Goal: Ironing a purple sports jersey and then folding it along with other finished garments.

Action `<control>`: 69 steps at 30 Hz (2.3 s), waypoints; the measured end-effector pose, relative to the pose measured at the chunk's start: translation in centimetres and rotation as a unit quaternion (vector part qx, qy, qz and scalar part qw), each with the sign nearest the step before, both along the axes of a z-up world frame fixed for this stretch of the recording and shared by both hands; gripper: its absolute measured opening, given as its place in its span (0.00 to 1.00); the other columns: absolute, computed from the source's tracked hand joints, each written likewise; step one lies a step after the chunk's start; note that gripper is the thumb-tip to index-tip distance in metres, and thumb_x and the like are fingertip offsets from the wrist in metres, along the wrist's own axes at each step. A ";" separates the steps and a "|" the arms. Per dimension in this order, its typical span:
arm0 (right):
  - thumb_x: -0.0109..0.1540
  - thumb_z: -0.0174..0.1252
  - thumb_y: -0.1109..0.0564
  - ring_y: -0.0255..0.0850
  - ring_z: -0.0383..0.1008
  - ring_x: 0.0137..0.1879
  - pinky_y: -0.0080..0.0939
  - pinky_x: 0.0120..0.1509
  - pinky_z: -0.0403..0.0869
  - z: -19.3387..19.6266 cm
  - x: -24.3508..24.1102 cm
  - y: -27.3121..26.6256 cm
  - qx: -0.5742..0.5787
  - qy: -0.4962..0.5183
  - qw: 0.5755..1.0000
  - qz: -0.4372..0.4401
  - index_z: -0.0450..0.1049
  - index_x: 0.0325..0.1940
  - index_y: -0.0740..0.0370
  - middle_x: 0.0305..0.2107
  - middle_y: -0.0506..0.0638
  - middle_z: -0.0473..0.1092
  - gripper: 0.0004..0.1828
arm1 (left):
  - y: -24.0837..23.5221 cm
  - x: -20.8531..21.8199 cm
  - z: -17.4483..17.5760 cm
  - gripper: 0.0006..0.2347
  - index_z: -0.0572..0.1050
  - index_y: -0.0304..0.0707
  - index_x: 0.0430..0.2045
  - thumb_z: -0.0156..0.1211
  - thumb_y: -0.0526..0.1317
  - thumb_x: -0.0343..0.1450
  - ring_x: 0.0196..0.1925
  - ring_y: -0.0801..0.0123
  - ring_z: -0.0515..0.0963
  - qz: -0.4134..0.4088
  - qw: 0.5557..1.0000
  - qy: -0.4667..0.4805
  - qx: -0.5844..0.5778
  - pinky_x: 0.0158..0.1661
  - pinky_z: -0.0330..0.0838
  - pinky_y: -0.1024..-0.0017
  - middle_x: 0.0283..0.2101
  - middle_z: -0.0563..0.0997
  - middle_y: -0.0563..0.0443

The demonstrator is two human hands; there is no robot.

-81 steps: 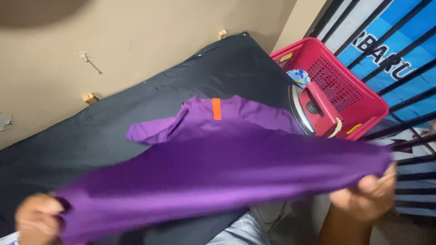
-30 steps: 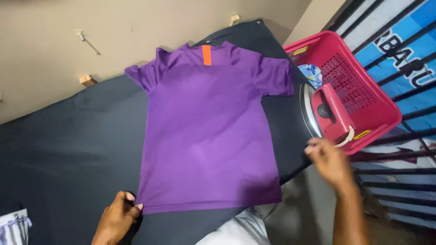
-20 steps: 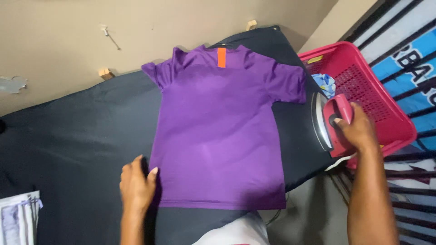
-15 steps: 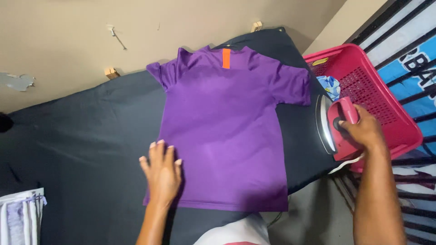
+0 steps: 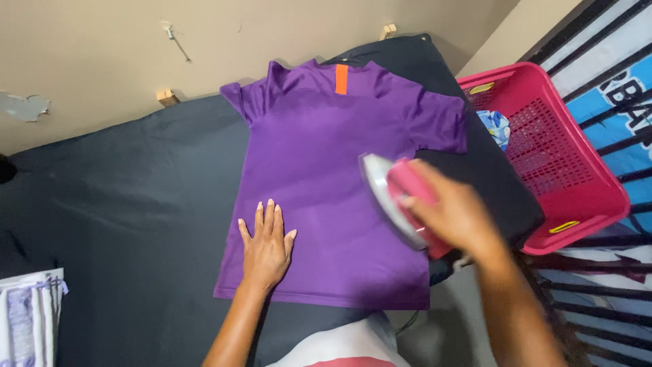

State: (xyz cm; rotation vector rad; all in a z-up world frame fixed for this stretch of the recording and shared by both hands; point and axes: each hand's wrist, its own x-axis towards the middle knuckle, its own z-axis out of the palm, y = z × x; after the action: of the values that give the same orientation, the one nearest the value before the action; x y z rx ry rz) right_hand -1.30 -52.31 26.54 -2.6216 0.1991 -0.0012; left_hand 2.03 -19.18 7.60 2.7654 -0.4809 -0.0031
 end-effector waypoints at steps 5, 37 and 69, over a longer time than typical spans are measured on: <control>0.59 0.61 0.39 0.61 0.75 0.55 0.56 0.56 0.73 -3.0 -0.3 8.5 0.033 0.000 0.987 0.154 0.65 0.71 0.52 0.53 0.63 0.73 0.38 | 1.1 -1.0 -0.9 0.26 0.59 0.26 0.66 0.42 0.49 0.77 0.77 0.45 0.49 0.024 0.999 -0.022 0.020 0.66 0.37 0.32 0.73 0.56 0.36; 0.62 0.57 0.43 0.66 0.76 0.49 0.61 0.53 0.72 -5.2 9.1 15.6 -0.008 0.089 0.948 0.304 0.59 0.75 0.51 0.43 0.67 0.75 0.38 | 5.2 -3.1 0.3 0.30 0.55 0.28 0.68 0.39 0.54 0.75 0.77 0.51 0.44 0.114 0.992 0.039 0.040 0.67 0.36 0.36 0.75 0.49 0.39; 0.60 0.57 0.48 0.66 0.76 0.46 0.62 0.49 0.73 -3.0 0.0 20.0 0.027 0.126 0.908 0.399 0.58 0.76 0.51 0.45 0.70 0.73 0.39 | 11.6 -8.9 2.3 0.27 0.65 0.37 0.66 0.58 0.34 0.68 0.40 0.52 0.80 0.287 0.932 0.101 -0.197 0.45 0.73 0.55 0.32 0.81 0.44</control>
State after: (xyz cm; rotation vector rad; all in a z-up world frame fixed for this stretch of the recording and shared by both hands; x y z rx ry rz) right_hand -1.33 -32.33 23.58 -2.4499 -0.7805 0.6106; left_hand -6.89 -7.60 9.90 2.3691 0.3559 -0.0463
